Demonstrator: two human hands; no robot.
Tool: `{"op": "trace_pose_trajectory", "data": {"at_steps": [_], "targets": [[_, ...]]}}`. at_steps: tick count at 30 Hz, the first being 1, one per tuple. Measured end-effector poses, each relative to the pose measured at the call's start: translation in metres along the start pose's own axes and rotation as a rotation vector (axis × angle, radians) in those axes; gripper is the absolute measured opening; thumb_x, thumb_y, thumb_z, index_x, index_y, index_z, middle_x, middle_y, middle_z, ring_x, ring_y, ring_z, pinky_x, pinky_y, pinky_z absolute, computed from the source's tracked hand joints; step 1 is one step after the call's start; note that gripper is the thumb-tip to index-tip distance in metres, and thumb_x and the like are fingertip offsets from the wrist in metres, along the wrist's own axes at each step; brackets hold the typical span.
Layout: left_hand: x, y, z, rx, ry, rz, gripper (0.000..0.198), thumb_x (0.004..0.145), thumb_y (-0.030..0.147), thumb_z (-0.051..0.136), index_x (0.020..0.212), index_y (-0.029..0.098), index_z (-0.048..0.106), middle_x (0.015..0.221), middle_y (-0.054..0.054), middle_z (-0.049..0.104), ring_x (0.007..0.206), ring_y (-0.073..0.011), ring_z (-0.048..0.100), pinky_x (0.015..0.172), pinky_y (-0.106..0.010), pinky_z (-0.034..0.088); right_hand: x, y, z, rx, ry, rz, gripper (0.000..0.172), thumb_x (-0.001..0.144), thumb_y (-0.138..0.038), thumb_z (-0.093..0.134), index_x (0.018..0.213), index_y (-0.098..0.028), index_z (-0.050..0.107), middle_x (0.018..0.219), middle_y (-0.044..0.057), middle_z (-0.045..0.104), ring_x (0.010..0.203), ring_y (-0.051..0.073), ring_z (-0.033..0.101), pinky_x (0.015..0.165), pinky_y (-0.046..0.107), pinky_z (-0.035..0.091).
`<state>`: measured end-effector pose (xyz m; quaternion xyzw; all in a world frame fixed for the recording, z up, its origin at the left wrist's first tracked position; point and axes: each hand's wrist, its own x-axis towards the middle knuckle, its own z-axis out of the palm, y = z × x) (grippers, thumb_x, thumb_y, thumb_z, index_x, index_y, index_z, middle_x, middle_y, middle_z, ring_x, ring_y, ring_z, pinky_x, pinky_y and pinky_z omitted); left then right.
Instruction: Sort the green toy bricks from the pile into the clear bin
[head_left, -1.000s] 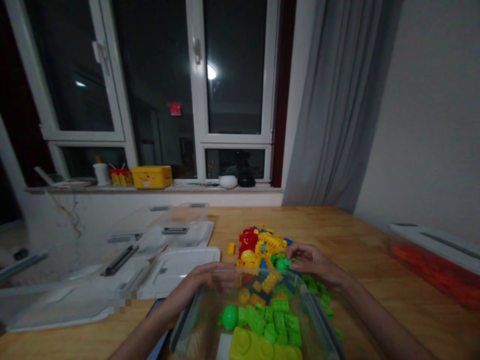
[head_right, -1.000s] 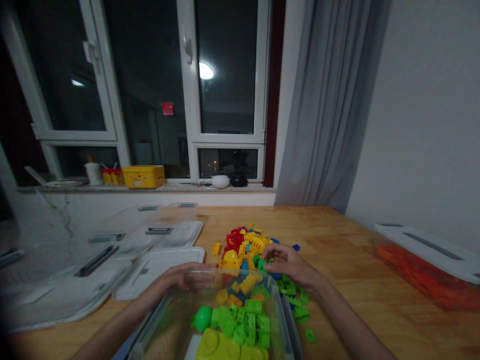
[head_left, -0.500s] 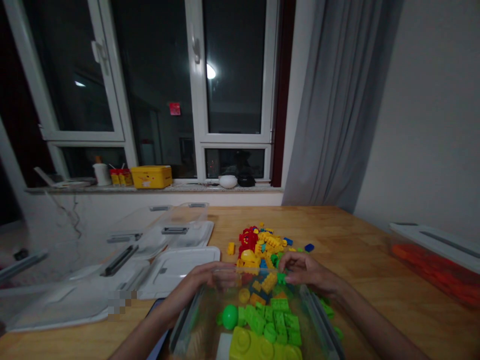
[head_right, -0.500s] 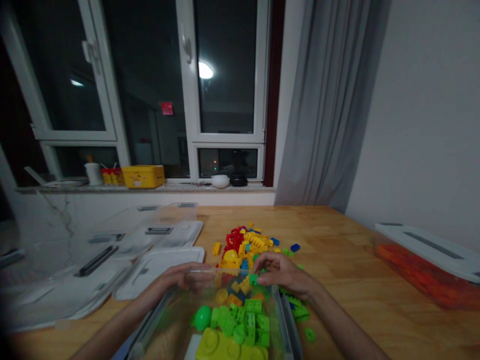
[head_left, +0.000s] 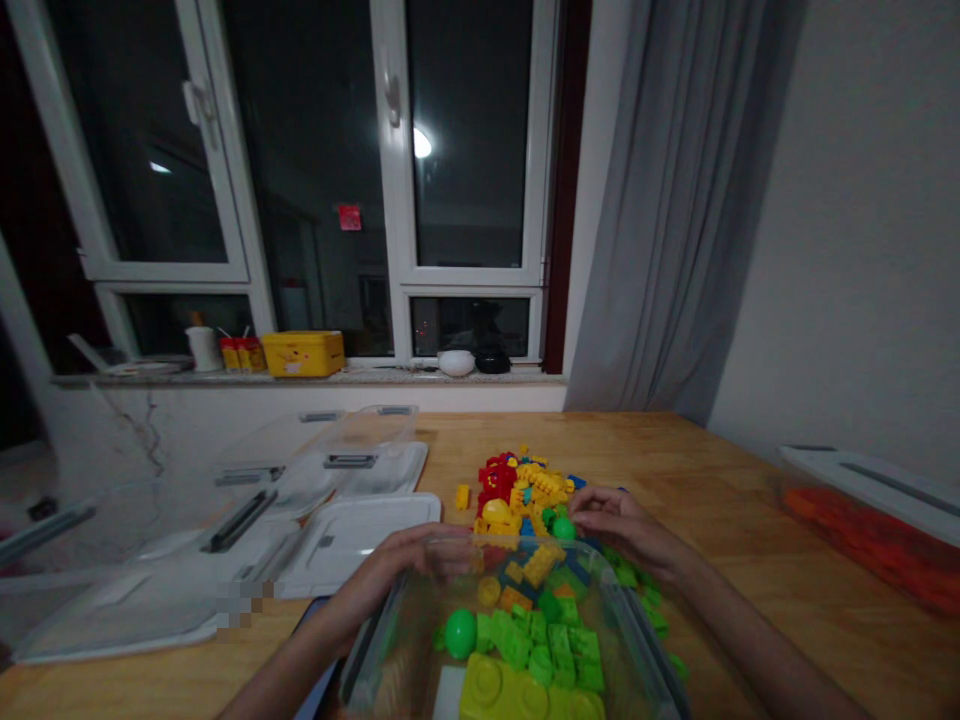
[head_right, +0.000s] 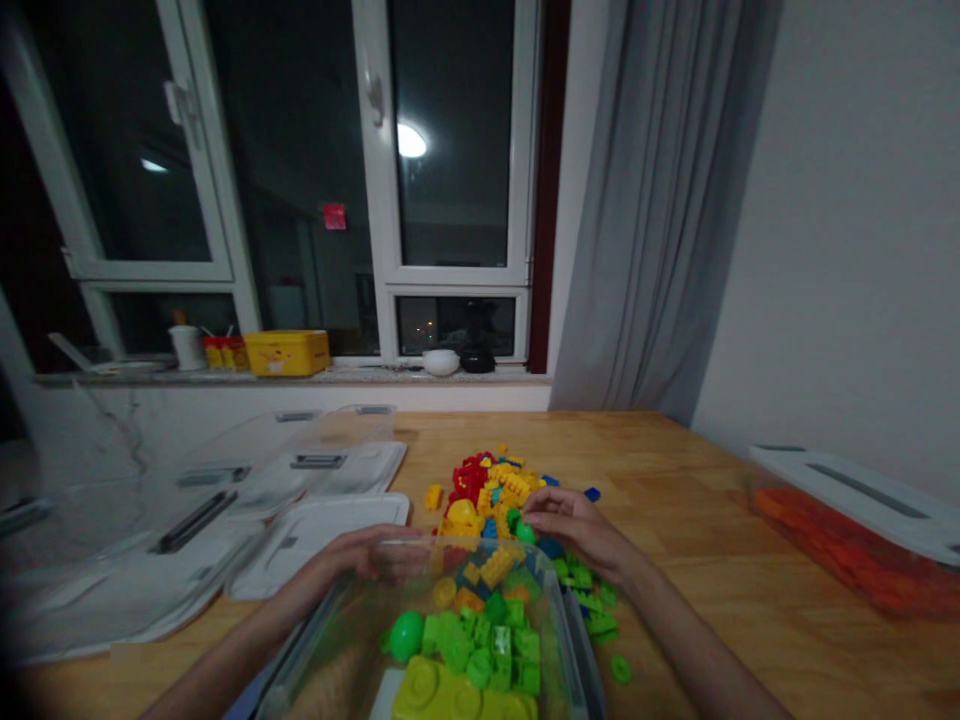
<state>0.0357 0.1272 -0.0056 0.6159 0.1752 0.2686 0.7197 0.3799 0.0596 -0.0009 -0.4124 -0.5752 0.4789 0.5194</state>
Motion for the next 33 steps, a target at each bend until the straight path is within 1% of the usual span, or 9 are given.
{"op": "trace_pose_trajectory", "data": {"at_steps": [3, 5, 7, 10, 13, 19, 25, 28, 33], "targets": [[-0.004, 0.003, 0.007, 0.012, 0.020, -0.026, 0.059, 0.062, 0.010, 0.049, 0.116, 0.020, 0.070, 0.122, -0.008, 0.071, 0.115, -0.0344, 0.063, 0.106, -0.056, 0.036, 0.013, 0.016, -0.024, -0.113, 0.233, -0.022, 0.030, 0.072, -0.040, 0.076, 0.092, -0.019, 0.070, 0.083, 0.001, 0.068, 0.074, 0.016, 0.060, 0.068, 0.027, 0.045], [-0.004, 0.002, 0.005, 0.022, 0.024, -0.042, 0.058, 0.062, 0.010, 0.049, 0.116, 0.021, 0.070, 0.122, -0.008, 0.071, 0.116, -0.0348, 0.063, 0.105, -0.056, 0.038, 0.021, 0.032, -0.046, -0.324, 0.362, -0.075, 0.029, 0.071, -0.042, 0.072, 0.088, -0.018, 0.071, 0.085, 0.004, 0.069, 0.079, 0.020, 0.061, 0.074, 0.031, 0.046], [-0.001, -0.001, -0.001, 0.034, 0.022, -0.036, 0.058, 0.062, 0.010, 0.049, 0.115, 0.021, 0.070, 0.122, -0.007, 0.071, 0.116, -0.0349, 0.062, 0.104, -0.056, 0.038, 0.025, 0.050, -0.071, -0.572, 0.431, -0.110, 0.028, 0.075, -0.042, 0.065, 0.088, -0.018, 0.071, 0.081, 0.005, 0.069, 0.078, 0.022, 0.061, 0.076, 0.034, 0.047], [0.004, -0.006, -0.013, 0.070, 0.019, -0.019, 0.056, 0.061, 0.012, 0.052, 0.113, 0.021, 0.071, 0.124, -0.007, 0.070, 0.118, -0.0360, 0.061, 0.105, -0.057, 0.037, 0.025, 0.075, -0.102, -0.792, 0.426, -0.150, 0.025, 0.073, -0.037, 0.061, 0.087, -0.019, 0.072, 0.091, 0.007, 0.070, 0.086, 0.024, 0.062, 0.081, 0.036, 0.048], [0.006, -0.007, -0.017, 0.067, -0.036, -0.058, 0.058, 0.059, 0.011, 0.054, 0.113, 0.023, 0.071, 0.125, -0.006, 0.070, 0.121, -0.0371, 0.058, 0.103, -0.057, 0.040, 0.022, 0.091, -0.119, -0.810, 0.404, -0.132, 0.029, 0.072, -0.035, 0.059, 0.092, -0.018, 0.072, 0.095, 0.008, 0.070, 0.090, 0.025, 0.063, 0.082, 0.038, 0.049], [0.002, -0.003, -0.008, 0.046, -0.019, -0.045, 0.062, 0.059, 0.010, 0.051, 0.116, 0.023, 0.070, 0.127, -0.006, 0.068, 0.122, -0.0356, 0.058, 0.103, -0.054, 0.039, 0.020, 0.095, -0.123, -0.768, 0.376, -0.099, 0.035, 0.074, -0.039, 0.060, 0.099, -0.017, 0.071, 0.096, 0.008, 0.073, 0.089, 0.026, 0.066, 0.081, 0.038, 0.051], [0.003, -0.004, -0.006, 0.051, 0.044, -0.011, 0.054, 0.058, 0.010, 0.051, 0.105, 0.023, 0.074, 0.115, -0.004, 0.075, 0.114, -0.0349, 0.062, 0.101, -0.055, 0.040, 0.022, 0.095, -0.117, -0.722, 0.326, -0.067, 0.031, 0.073, -0.039, 0.062, 0.092, -0.018, 0.071, 0.085, 0.006, 0.074, 0.080, 0.025, 0.067, 0.074, 0.037, 0.052], [0.001, -0.001, -0.001, 0.049, 0.039, -0.004, 0.057, 0.059, 0.009, 0.049, 0.109, 0.024, 0.073, 0.115, -0.003, 0.075, 0.114, -0.0338, 0.062, 0.103, -0.055, 0.039, 0.022, 0.095, -0.116, -0.707, 0.306, -0.062, 0.027, 0.073, -0.039, 0.063, 0.087, -0.018, 0.072, 0.077, 0.004, 0.073, 0.076, 0.024, 0.067, 0.071, 0.035, 0.051], [-0.002, 0.002, 0.006, 0.048, 0.056, -0.002, 0.059, 0.059, 0.009, 0.048, 0.111, 0.023, 0.072, 0.118, -0.005, 0.073, 0.113, -0.0339, 0.064, 0.104, -0.056, 0.039, 0.024, 0.096, -0.116, -0.687, 0.302, -0.068, 0.027, 0.071, -0.038, 0.064, 0.087, -0.017, 0.070, 0.081, 0.005, 0.073, 0.075, 0.023, 0.066, 0.069, 0.034, 0.051]]}}
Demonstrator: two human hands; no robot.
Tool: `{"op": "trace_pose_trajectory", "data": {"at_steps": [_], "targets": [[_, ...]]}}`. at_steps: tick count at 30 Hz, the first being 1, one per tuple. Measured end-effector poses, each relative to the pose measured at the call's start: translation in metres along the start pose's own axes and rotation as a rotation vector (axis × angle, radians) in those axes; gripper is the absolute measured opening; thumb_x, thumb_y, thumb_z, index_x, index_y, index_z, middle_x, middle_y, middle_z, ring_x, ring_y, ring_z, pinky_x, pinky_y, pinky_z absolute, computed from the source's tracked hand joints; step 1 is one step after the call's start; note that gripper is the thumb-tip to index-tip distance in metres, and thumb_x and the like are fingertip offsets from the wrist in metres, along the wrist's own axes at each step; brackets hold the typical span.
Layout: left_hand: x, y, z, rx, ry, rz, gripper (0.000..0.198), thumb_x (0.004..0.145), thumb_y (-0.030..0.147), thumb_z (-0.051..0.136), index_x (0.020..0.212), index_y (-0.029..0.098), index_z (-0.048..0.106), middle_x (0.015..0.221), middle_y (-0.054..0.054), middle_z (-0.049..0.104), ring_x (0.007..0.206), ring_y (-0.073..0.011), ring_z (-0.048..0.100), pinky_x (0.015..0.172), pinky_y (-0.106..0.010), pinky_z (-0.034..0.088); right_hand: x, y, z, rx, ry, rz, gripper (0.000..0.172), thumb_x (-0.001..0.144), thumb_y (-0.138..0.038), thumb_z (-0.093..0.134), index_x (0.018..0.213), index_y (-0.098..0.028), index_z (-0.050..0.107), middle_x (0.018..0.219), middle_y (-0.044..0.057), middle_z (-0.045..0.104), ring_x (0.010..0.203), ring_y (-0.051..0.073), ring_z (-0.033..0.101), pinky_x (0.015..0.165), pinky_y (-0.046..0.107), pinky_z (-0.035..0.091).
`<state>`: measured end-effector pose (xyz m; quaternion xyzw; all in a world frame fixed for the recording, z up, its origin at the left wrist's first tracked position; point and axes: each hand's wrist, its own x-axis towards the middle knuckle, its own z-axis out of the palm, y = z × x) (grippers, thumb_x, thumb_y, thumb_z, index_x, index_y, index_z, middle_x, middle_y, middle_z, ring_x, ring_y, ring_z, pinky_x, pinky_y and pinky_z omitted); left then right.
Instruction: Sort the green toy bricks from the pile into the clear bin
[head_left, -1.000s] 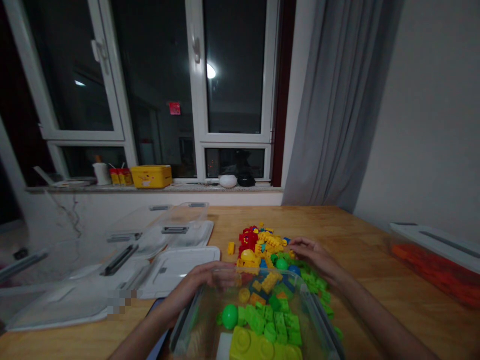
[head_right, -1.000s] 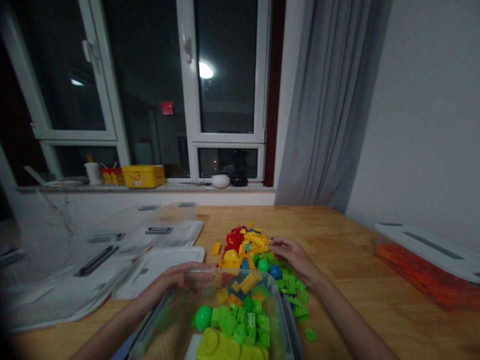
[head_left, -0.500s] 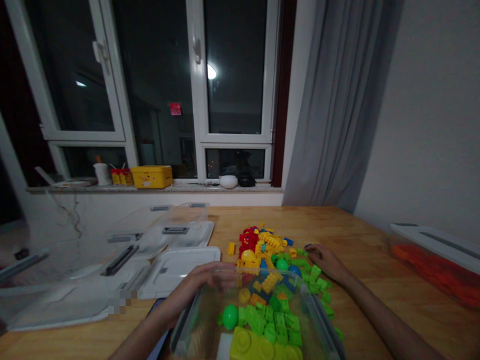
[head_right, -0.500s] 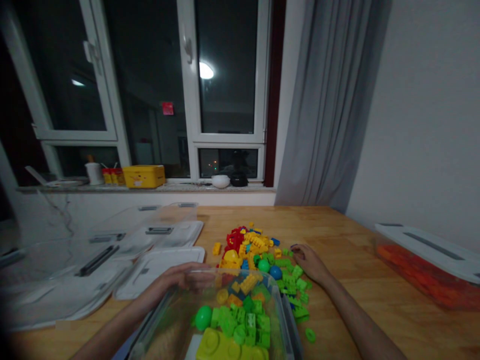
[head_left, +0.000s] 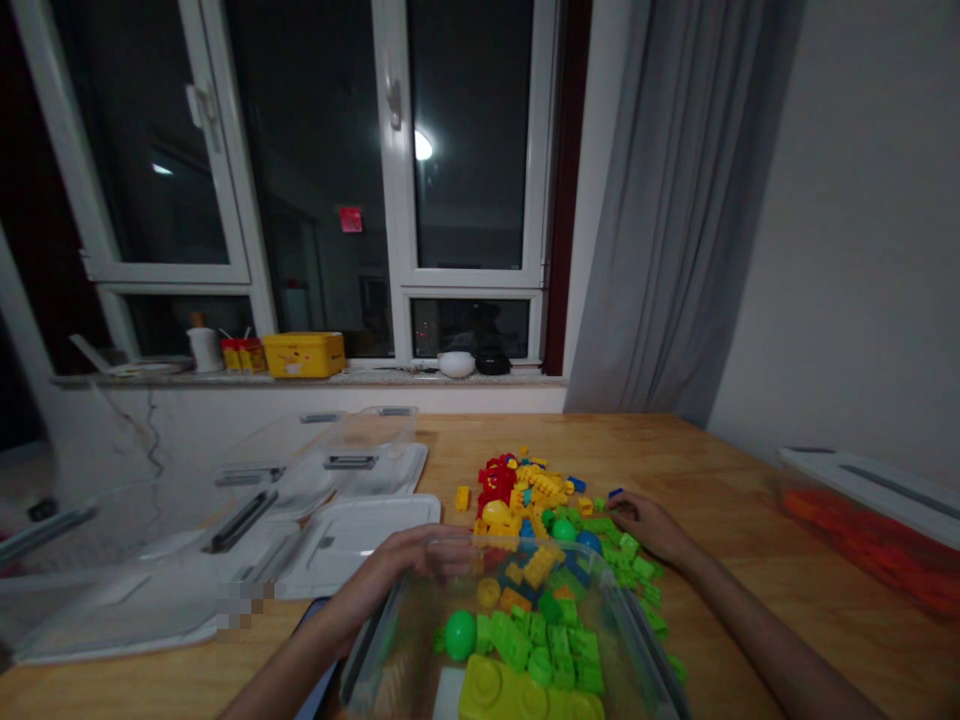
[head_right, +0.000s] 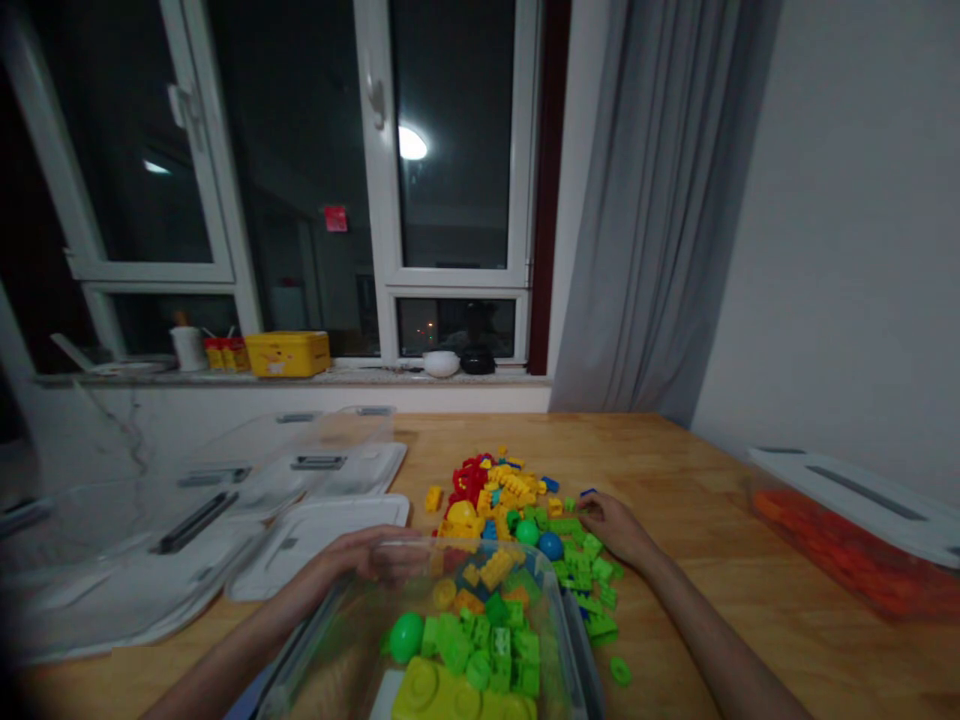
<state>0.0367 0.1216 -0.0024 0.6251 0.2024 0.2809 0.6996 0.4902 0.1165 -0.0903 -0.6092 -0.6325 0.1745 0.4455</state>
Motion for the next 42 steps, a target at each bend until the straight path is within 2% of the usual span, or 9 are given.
{"op": "trace_pose_trajectory", "data": {"at_steps": [3, 7, 11, 14, 19, 25, 30, 34, 42], "targets": [[0.000, 0.000, 0.001, -0.025, -0.023, 0.004, 0.059, 0.057, 0.009, 0.048, 0.109, 0.023, 0.073, 0.116, -0.004, 0.074, 0.112, -0.0328, 0.065, 0.105, -0.053, 0.039, 0.001, 0.000, 0.001, 0.003, 0.026, -0.004, 0.031, 0.070, -0.037, 0.065, 0.093, -0.017, 0.069, 0.086, 0.006, 0.072, 0.077, 0.022, 0.065, 0.070, 0.034, 0.051], [0.001, -0.001, 0.002, -0.040, -0.002, -0.007, 0.055, 0.059, 0.010, 0.050, 0.106, 0.024, 0.075, 0.113, -0.003, 0.075, 0.108, -0.0320, 0.067, 0.097, -0.049, 0.046, 0.000, -0.001, 0.002, -0.007, 0.053, 0.003, 0.043, 0.071, -0.038, 0.064, 0.108, -0.016, 0.066, 0.083, 0.004, 0.068, 0.070, 0.020, 0.062, 0.067, 0.034, 0.051], [0.003, -0.004, -0.002, -0.035, 0.009, -0.007, 0.055, 0.058, 0.011, 0.050, 0.106, 0.025, 0.074, 0.111, -0.003, 0.076, 0.106, -0.0322, 0.068, 0.095, -0.049, 0.047, -0.001, -0.005, 0.002, -0.031, 0.003, -0.001, 0.053, 0.073, -0.037, 0.060, 0.121, -0.014, 0.062, 0.083, 0.004, 0.067, 0.071, 0.020, 0.061, 0.067, 0.033, 0.051], [0.006, -0.008, -0.010, -0.013, -0.014, -0.012, 0.058, 0.056, 0.010, 0.051, 0.107, 0.024, 0.074, 0.114, -0.003, 0.075, 0.109, -0.0335, 0.067, 0.098, -0.053, 0.045, -0.001, -0.008, 0.002, -0.057, -0.028, 0.005, 0.054, 0.074, -0.035, 0.058, 0.124, -0.016, 0.063, 0.086, 0.005, 0.068, 0.075, 0.021, 0.062, 0.071, 0.034, 0.051], [0.007, -0.014, -0.015, -0.010, -0.030, -0.021, 0.059, 0.058, 0.010, 0.051, 0.113, 0.023, 0.071, 0.121, -0.005, 0.072, 0.117, -0.0347, 0.062, 0.106, -0.058, 0.036, 0.001, -0.007, 0.004, -0.089, -0.033, 0.036, 0.049, 0.074, -0.034, 0.057, 0.118, -0.014, 0.067, 0.097, 0.010, 0.072, 0.086, 0.024, 0.066, 0.081, 0.037, 0.051], [0.006, -0.009, -0.010, -0.006, -0.028, 0.014, 0.058, 0.057, 0.011, 0.051, 0.109, 0.023, 0.073, 0.116, -0.004, 0.074, 0.113, -0.0357, 0.063, 0.103, -0.059, 0.038, 0.001, -0.008, 0.005, -0.069, -0.055, 0.028, 0.036, 0.075, -0.035, 0.055, 0.103, -0.017, 0.070, 0.098, 0.010, 0.074, 0.091, 0.025, 0.068, 0.082, 0.036, 0.053], [0.000, -0.001, -0.003, 0.051, 0.005, 0.032, 0.056, 0.063, 0.011, 0.049, 0.113, 0.021, 0.071, 0.120, -0.006, 0.072, 0.117, -0.0344, 0.061, 0.106, -0.056, 0.036, 0.000, -0.008, 0.006, -0.075, -0.050, 0.028, 0.027, 0.073, -0.033, 0.055, 0.091, -0.018, 0.069, 0.090, 0.008, 0.075, 0.083, 0.025, 0.069, 0.075, 0.035, 0.054], [-0.004, 0.002, 0.003, 0.058, -0.013, 0.036, 0.051, 0.067, 0.015, 0.053, 0.114, 0.021, 0.071, 0.119, -0.008, 0.073, 0.116, -0.0360, 0.062, 0.104, -0.057, 0.037, -0.001, -0.008, 0.006, -0.087, -0.057, 0.026, 0.024, 0.074, -0.033, 0.054, 0.088, -0.019, 0.068, 0.082, 0.006, 0.074, 0.076, 0.023, 0.069, 0.067, 0.032, 0.053], [-0.013, 0.011, 0.015, 0.073, 0.018, 0.024, 0.051, 0.070, 0.018, 0.053, 0.118, 0.021, 0.069, 0.122, -0.007, 0.071, 0.121, -0.0349, 0.058, 0.109, -0.055, 0.034, -0.001, -0.010, 0.002, -0.160, -0.067, -0.034, 0.024, 0.076, -0.034, 0.056, 0.089, -0.019, 0.069, 0.084, 0.006, 0.073, 0.080, 0.023, 0.067, 0.072, 0.032, 0.051]]}}
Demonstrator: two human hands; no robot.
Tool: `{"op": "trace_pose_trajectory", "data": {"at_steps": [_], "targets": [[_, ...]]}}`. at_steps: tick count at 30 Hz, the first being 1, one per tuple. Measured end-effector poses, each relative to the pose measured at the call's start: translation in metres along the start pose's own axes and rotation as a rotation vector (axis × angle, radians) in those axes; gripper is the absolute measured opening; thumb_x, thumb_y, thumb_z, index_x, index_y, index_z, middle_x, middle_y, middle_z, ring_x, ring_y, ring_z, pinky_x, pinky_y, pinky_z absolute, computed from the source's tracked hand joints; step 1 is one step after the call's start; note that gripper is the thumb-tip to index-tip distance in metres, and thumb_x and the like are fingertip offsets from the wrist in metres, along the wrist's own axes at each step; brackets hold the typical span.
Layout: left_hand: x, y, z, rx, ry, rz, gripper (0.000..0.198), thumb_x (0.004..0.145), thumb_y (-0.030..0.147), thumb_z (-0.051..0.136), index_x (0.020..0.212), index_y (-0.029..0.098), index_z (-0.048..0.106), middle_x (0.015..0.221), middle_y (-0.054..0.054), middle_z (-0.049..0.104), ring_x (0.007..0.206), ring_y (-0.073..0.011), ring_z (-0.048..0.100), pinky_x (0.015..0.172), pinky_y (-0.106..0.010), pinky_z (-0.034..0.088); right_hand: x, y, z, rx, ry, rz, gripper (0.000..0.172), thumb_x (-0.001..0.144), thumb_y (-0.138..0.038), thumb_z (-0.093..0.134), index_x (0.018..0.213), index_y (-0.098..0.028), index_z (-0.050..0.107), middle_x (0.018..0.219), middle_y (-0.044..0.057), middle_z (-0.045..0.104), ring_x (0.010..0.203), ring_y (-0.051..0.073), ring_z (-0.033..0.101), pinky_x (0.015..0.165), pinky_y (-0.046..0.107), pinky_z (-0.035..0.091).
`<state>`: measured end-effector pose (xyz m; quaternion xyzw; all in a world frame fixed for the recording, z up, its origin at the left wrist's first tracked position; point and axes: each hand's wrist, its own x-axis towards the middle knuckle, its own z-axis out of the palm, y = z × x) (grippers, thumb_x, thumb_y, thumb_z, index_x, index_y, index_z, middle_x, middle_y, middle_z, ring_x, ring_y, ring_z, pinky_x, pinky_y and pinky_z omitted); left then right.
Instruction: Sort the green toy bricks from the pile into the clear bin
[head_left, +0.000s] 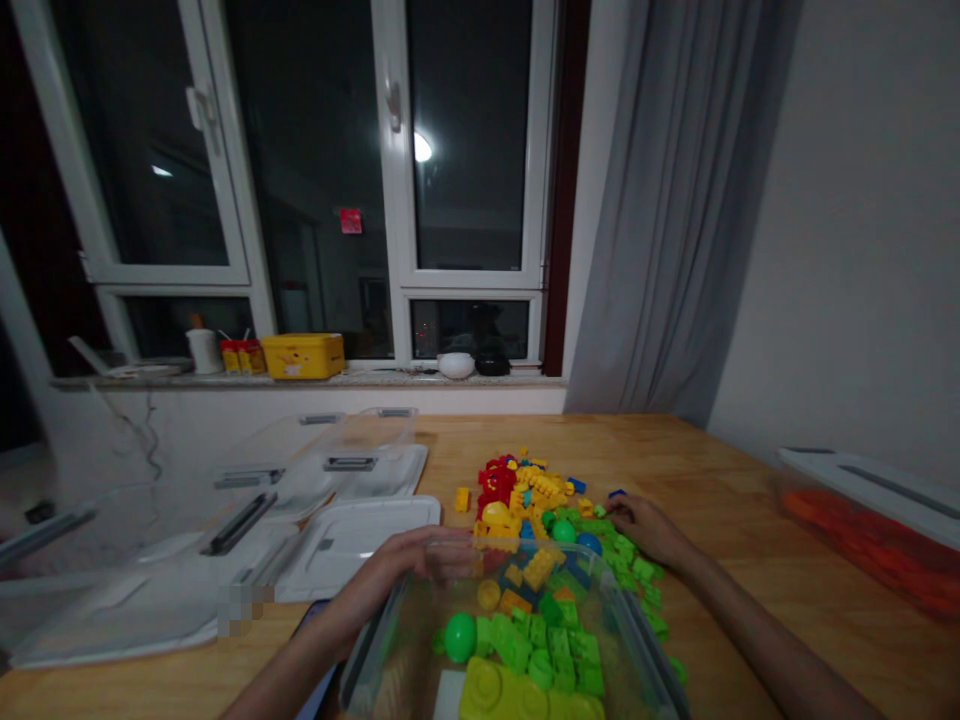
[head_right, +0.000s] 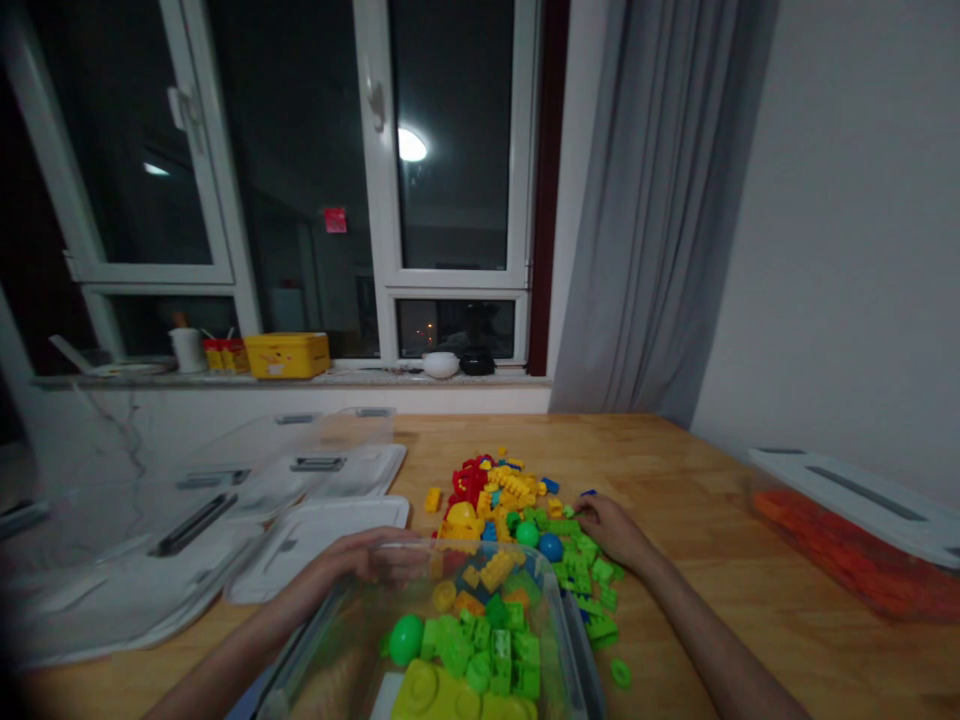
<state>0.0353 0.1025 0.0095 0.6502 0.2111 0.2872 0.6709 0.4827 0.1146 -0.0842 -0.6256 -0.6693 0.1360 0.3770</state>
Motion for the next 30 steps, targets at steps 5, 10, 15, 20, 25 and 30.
{"op": "trace_pose_trajectory", "data": {"at_steps": [5, 10, 15, 20, 25, 30], "targets": [[0.002, -0.001, -0.003, 0.003, -0.018, 0.000, 0.051, 0.071, 0.019, 0.053, 0.120, 0.021, 0.067, 0.124, -0.009, 0.070, 0.119, -0.0347, 0.059, 0.107, -0.055, 0.035, -0.001, -0.001, -0.003, -0.069, 0.029, -0.032, 0.024, 0.076, -0.032, 0.057, 0.089, -0.017, 0.070, 0.086, 0.007, 0.071, 0.081, 0.023, 0.065, 0.073, 0.033, 0.048], [0.003, 0.000, -0.002, 0.036, 0.000, -0.005, 0.052, 0.069, 0.018, 0.054, 0.119, 0.021, 0.068, 0.123, -0.008, 0.070, 0.120, -0.0345, 0.058, 0.108, -0.053, 0.035, -0.002, -0.001, -0.006, -0.114, 0.052, -0.043, 0.024, 0.078, -0.033, 0.057, 0.090, -0.017, 0.070, 0.082, 0.006, 0.069, 0.075, 0.023, 0.063, 0.070, 0.032, 0.046], [-0.002, 0.005, 0.006, 0.007, 0.046, -0.004, 0.051, 0.067, 0.015, 0.051, 0.113, 0.021, 0.071, 0.124, -0.006, 0.071, 0.118, -0.0331, 0.060, 0.106, -0.052, 0.038, -0.003, -0.001, -0.010, -0.139, 0.065, -0.058, 0.025, 0.081, -0.038, 0.057, 0.092, -0.018, 0.070, 0.081, 0.005, 0.070, 0.076, 0.022, 0.063, 0.069, 0.030, 0.046], [0.000, 0.007, 0.006, -0.042, 0.017, -0.021, 0.051, 0.067, 0.011, 0.051, 0.113, 0.021, 0.071, 0.120, -0.007, 0.072, 0.115, -0.0335, 0.063, 0.106, -0.053, 0.038, -0.003, -0.011, -0.014, -0.108, 0.103, -0.062, 0.027, 0.081, -0.040, 0.060, 0.092, -0.018, 0.071, 0.089, 0.007, 0.072, 0.081, 0.022, 0.063, 0.070, 0.030, 0.046], [0.003, 0.005, 0.003, -0.032, 0.032, -0.004, 0.049, 0.066, 0.012, 0.053, 0.109, 0.021, 0.073, 0.115, -0.006, 0.075, 0.112, -0.0331, 0.064, 0.105, -0.051, 0.040, -0.006, -0.037, -0.019, -0.056, 0.143, -0.069, 0.027, 0.081, -0.041, 0.062, 0.091, -0.018, 0.072, 0.087, 0.007, 0.071, 0.078, 0.022, 0.062, 0.067, 0.030, 0.046], [-0.001, 0.008, 0.007, -0.023, 0.036, -0.015, 0.052, 0.065, 0.014, 0.052, 0.113, 0.021, 0.071, 0.118, -0.006, 0.073, 0.116, -0.0333, 0.062, 0.106, -0.052, 0.039, -0.006, -0.068, -0.022, 0.084, 0.138, -0.048, 0.029, 0.078, -0.042, 0.065, 0.089, -0.017, 0.073, 0.074, 0.005, 0.069, 0.067, 0.020, 0.059, 0.061, 0.030, 0.045]]}}
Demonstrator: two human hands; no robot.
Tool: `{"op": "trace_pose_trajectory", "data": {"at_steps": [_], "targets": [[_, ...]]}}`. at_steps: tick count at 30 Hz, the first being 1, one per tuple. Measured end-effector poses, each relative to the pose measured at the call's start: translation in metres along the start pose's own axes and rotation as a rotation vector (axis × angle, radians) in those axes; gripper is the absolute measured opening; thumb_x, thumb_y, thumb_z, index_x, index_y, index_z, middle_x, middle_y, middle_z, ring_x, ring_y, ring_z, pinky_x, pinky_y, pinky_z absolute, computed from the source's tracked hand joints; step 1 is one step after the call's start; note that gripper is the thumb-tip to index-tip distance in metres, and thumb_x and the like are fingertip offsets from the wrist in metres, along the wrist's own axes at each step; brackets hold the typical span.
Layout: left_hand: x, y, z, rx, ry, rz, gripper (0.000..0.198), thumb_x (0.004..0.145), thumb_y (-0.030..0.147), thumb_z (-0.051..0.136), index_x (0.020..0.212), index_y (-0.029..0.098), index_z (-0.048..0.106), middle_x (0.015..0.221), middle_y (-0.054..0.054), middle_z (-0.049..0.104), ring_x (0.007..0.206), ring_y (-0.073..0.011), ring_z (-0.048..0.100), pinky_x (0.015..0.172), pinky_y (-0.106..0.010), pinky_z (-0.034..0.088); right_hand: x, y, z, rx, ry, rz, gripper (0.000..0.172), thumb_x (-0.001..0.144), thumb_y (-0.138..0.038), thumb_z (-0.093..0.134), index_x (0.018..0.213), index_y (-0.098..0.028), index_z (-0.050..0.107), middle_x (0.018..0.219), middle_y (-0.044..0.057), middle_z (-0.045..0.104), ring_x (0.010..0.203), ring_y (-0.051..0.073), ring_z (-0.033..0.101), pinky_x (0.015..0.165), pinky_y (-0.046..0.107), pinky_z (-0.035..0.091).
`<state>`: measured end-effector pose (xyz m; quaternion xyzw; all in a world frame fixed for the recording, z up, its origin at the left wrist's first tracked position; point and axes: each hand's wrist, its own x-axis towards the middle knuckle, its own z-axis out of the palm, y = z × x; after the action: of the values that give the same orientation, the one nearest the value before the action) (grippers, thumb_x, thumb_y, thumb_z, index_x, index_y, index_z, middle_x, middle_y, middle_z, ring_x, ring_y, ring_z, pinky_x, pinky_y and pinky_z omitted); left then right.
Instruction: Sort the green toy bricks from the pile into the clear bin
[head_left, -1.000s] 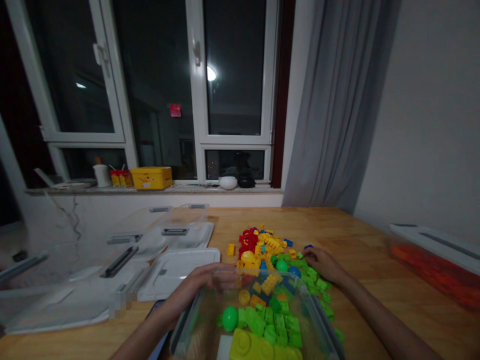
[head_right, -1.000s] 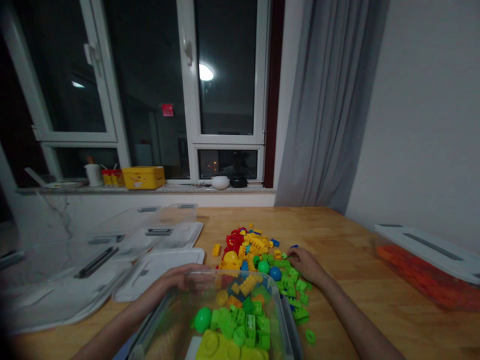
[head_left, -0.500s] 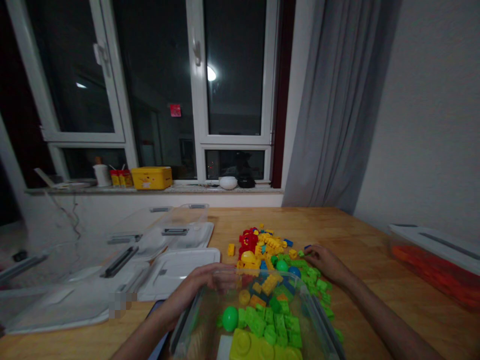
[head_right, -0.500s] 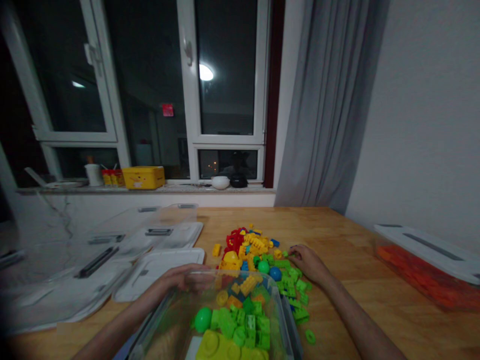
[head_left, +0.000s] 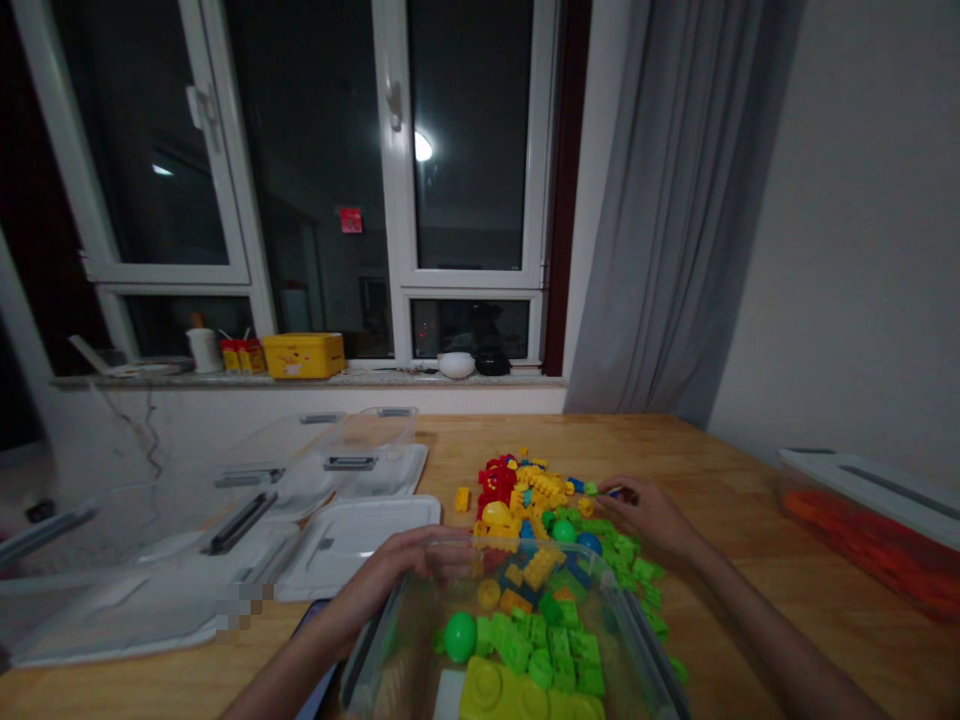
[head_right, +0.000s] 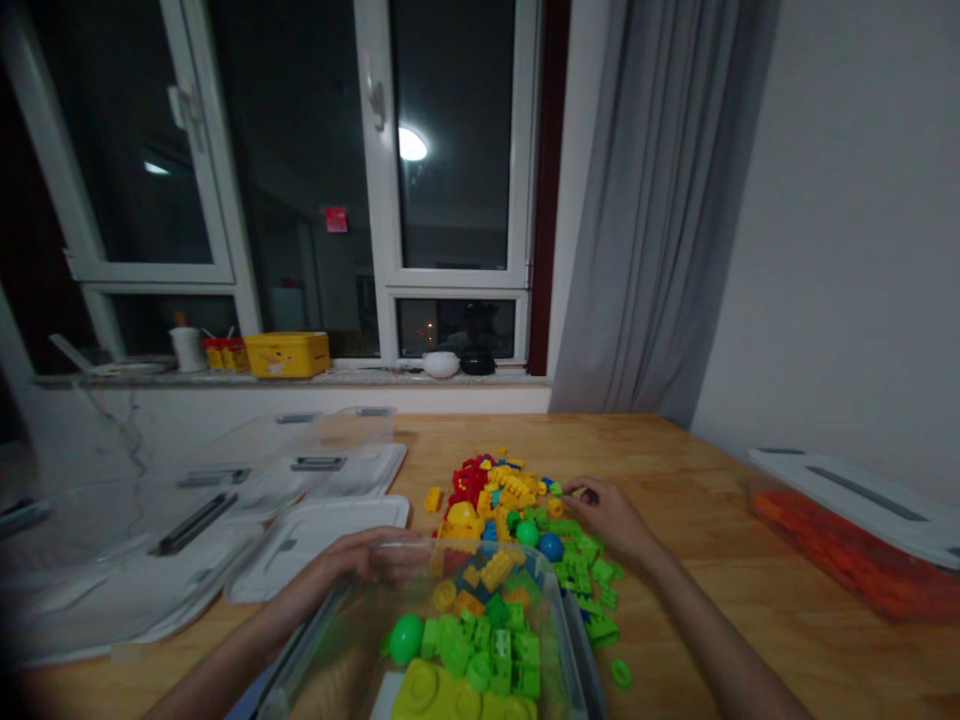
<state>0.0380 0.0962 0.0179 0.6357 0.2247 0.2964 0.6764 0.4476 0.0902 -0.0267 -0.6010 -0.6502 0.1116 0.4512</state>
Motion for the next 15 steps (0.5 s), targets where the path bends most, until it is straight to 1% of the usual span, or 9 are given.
{"op": "trace_pose_trajectory", "data": {"at_steps": [2, 5, 8, 10, 13, 15], "targets": [[-0.001, 0.002, 0.001, 0.012, 0.008, -0.008, 0.052, 0.066, 0.014, 0.052, 0.114, 0.022, 0.071, 0.120, -0.005, 0.072, 0.118, -0.0333, 0.060, 0.108, -0.052, 0.037, 0.000, -0.012, 0.002, 0.038, -0.008, 0.009, 0.030, 0.078, -0.044, 0.066, 0.090, -0.017, 0.074, 0.069, 0.004, 0.067, 0.064, 0.018, 0.057, 0.059, 0.029, 0.043], [-0.001, 0.003, 0.002, -0.002, 0.013, -0.011, 0.052, 0.065, 0.013, 0.051, 0.111, 0.022, 0.072, 0.119, -0.005, 0.073, 0.117, -0.0330, 0.061, 0.108, -0.053, 0.036, -0.003, -0.030, 0.009, 0.119, -0.038, 0.008, 0.032, 0.077, -0.046, 0.069, 0.091, -0.018, 0.074, 0.072, 0.003, 0.068, 0.067, 0.018, 0.059, 0.060, 0.028, 0.045], [0.000, 0.004, 0.004, -0.012, 0.030, -0.007, 0.052, 0.063, 0.010, 0.049, 0.107, 0.022, 0.073, 0.115, -0.004, 0.075, 0.113, -0.0322, 0.064, 0.107, -0.053, 0.037, -0.009, -0.048, 0.016, 0.223, -0.124, 0.014, 0.034, 0.074, -0.050, 0.072, 0.089, -0.019, 0.073, 0.078, 0.003, 0.071, 0.069, 0.017, 0.061, 0.062, 0.027, 0.047], [0.000, 0.006, 0.005, -0.010, 0.025, -0.019, 0.052, 0.065, 0.009, 0.049, 0.109, 0.022, 0.073, 0.116, -0.004, 0.074, 0.114, -0.0314, 0.064, 0.107, -0.053, 0.037, -0.014, -0.059, 0.021, 0.304, -0.179, 0.017, 0.036, 0.070, -0.051, 0.075, 0.087, -0.020, 0.073, 0.081, 0.002, 0.071, 0.072, 0.018, 0.062, 0.066, 0.028, 0.049], [-0.002, 0.007, 0.006, -0.007, -0.002, -0.018, 0.052, 0.067, 0.010, 0.048, 0.112, 0.021, 0.072, 0.119, -0.005, 0.073, 0.115, -0.0314, 0.063, 0.107, -0.052, 0.038, -0.021, -0.071, 0.025, 0.447, -0.250, 0.061, 0.038, 0.066, -0.050, 0.080, 0.087, -0.020, 0.071, 0.084, 0.002, 0.071, 0.077, 0.018, 0.063, 0.072, 0.029, 0.050], [-0.001, 0.006, 0.005, 0.013, 0.002, 0.007, 0.052, 0.066, 0.010, 0.048, 0.111, 0.020, 0.072, 0.118, -0.006, 0.073, 0.115, -0.0323, 0.063, 0.106, -0.053, 0.038, -0.026, -0.076, 0.028, 0.523, -0.291, 0.087, 0.037, 0.065, -0.048, 0.082, 0.087, -0.020, 0.071, 0.085, 0.002, 0.070, 0.078, 0.017, 0.063, 0.073, 0.029, 0.050]]}}
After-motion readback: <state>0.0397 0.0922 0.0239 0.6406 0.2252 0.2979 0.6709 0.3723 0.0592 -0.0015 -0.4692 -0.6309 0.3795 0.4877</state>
